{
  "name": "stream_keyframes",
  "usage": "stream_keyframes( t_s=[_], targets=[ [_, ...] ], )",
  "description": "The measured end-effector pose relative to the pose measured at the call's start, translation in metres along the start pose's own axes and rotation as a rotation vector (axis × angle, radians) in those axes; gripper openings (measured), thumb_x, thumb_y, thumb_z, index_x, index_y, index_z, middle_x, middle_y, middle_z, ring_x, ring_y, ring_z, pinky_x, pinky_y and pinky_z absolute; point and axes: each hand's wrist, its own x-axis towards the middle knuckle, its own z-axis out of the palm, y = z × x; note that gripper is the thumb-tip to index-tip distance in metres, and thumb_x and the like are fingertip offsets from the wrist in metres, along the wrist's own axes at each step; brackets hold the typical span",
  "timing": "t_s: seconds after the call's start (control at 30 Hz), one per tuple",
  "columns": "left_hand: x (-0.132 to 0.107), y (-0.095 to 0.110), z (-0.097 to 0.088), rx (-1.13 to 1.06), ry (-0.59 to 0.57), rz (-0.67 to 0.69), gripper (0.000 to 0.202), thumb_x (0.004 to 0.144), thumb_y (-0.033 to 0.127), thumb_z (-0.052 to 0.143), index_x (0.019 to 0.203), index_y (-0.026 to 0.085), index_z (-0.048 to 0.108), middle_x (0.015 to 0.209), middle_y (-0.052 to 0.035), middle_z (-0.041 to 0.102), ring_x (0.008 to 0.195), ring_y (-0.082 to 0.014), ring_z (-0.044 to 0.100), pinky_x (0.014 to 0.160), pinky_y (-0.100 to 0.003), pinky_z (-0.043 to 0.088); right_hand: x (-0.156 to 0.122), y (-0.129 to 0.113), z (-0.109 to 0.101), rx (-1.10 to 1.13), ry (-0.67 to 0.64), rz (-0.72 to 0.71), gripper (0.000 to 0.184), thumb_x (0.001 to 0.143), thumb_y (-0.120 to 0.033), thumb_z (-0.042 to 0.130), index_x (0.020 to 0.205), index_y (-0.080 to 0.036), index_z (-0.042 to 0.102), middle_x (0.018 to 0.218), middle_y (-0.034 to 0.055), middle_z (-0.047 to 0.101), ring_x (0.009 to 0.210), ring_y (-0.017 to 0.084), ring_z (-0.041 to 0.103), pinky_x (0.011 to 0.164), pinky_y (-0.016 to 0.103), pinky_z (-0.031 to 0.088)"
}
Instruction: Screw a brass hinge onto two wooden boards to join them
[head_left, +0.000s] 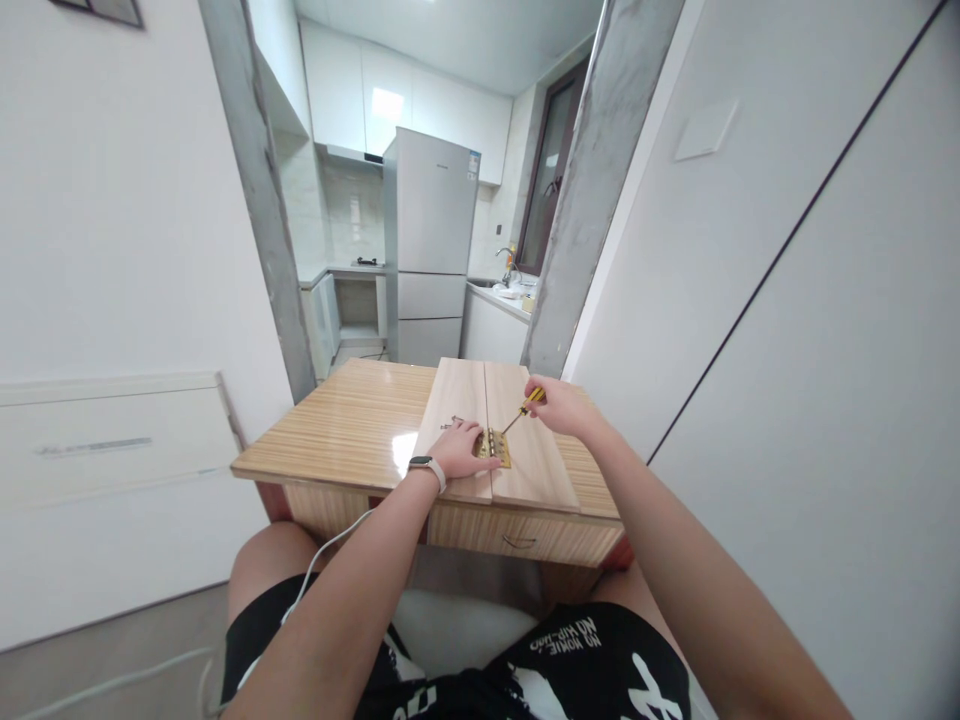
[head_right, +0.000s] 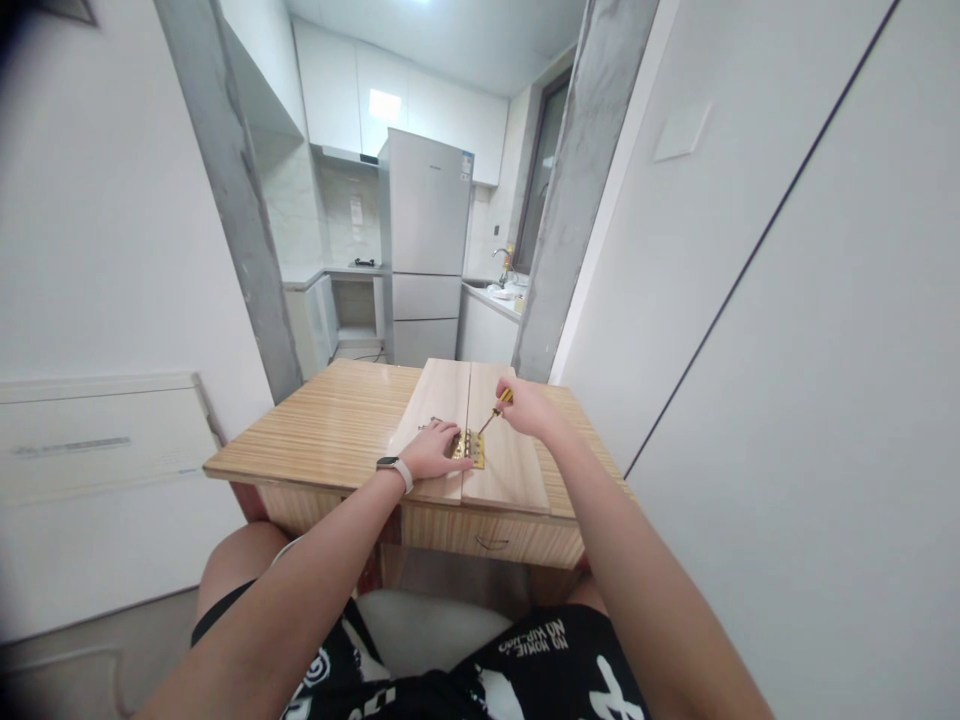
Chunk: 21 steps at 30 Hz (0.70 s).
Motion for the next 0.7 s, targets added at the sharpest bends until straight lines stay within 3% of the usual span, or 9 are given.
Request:
stream_keyframes(
  t_s=[0.1, 0.17, 0.33, 0.5, 0.7],
  targets=[
    [0.0, -0.001, -0.001, -0.001, -0.004, 0.001, 0.086, 0.076, 0.085, 0.059, 0.13, 0.019, 0.063, 0.14, -0.0156, 0.06, 0.131, -0.0365, 0.051, 0.113, -0.048, 0.039, 0.0, 0.014, -0.008, 0.118, 0.131, 0.075, 0.011, 0.085, -0.022, 0.069, 0.092, -0.021, 0.061, 0.081, 0.0013, 0.073, 0.078, 0.016, 0.069, 0.072, 0.025, 0.045],
    [0.0, 0.0, -0.001, -0.001, -0.005, 0.0, 0.086, 0.076, 0.085, 0.059, 0.13, 0.019, 0.063, 0.14, -0.0157, 0.06, 0.13, -0.0365, 0.051, 0.114, -0.049, 0.039, -0.002, 0.027, -0.002, 0.192, 0.226, 0.153, 0.015, 0.084, -0.028, 0.07, 0.089, -0.021, 0.058, 0.081, 0.0023, 0.073, 0.08, 0.018, 0.071, 0.07, 0.026, 0.047],
    [-0.001, 0.002, -0.003, -0.006, -0.005, -0.002, 0.084, 0.076, 0.085, 0.059, 0.13, 0.02, 0.062, 0.139, -0.015, 0.06, 0.131, -0.0365, 0.051, 0.114, -0.048, 0.039, -0.016, 0.061, 0.052, 0.492, 0.297, 0.342, 0.018, 0.088, -0.034, 0.061, 0.093, -0.023, 0.048, 0.088, 0.0056, 0.071, 0.083, 0.022, 0.074, 0.069, 0.029, 0.051],
    [-0.001, 0.002, -0.002, 0.001, -0.003, 0.004, 0.084, 0.078, 0.084, 0.059, 0.131, 0.019, 0.062, 0.139, -0.0155, 0.06, 0.132, -0.0369, 0.051, 0.114, -0.049, 0.04, -0.037, 0.081, 0.104, 0.322, 0.401, 0.392, 0.017, 0.091, -0.033, 0.047, 0.104, -0.023, 0.05, 0.101, 0.0081, 0.069, 0.095, 0.024, 0.067, 0.081, 0.035, 0.05],
    [-0.001, 0.001, -0.001, -0.005, -0.004, 0.003, 0.082, 0.078, 0.082, 0.06, 0.131, 0.02, 0.062, 0.14, -0.0152, 0.06, 0.133, -0.0369, 0.05, 0.114, -0.05, 0.039, -0.044, 0.091, 0.123, 0.317, 0.365, 0.475, 0.025, 0.09, -0.03, 0.045, 0.114, -0.023, 0.05, 0.105, 0.0093, 0.069, 0.097, 0.025, 0.066, 0.081, 0.033, 0.049]
  ],
)
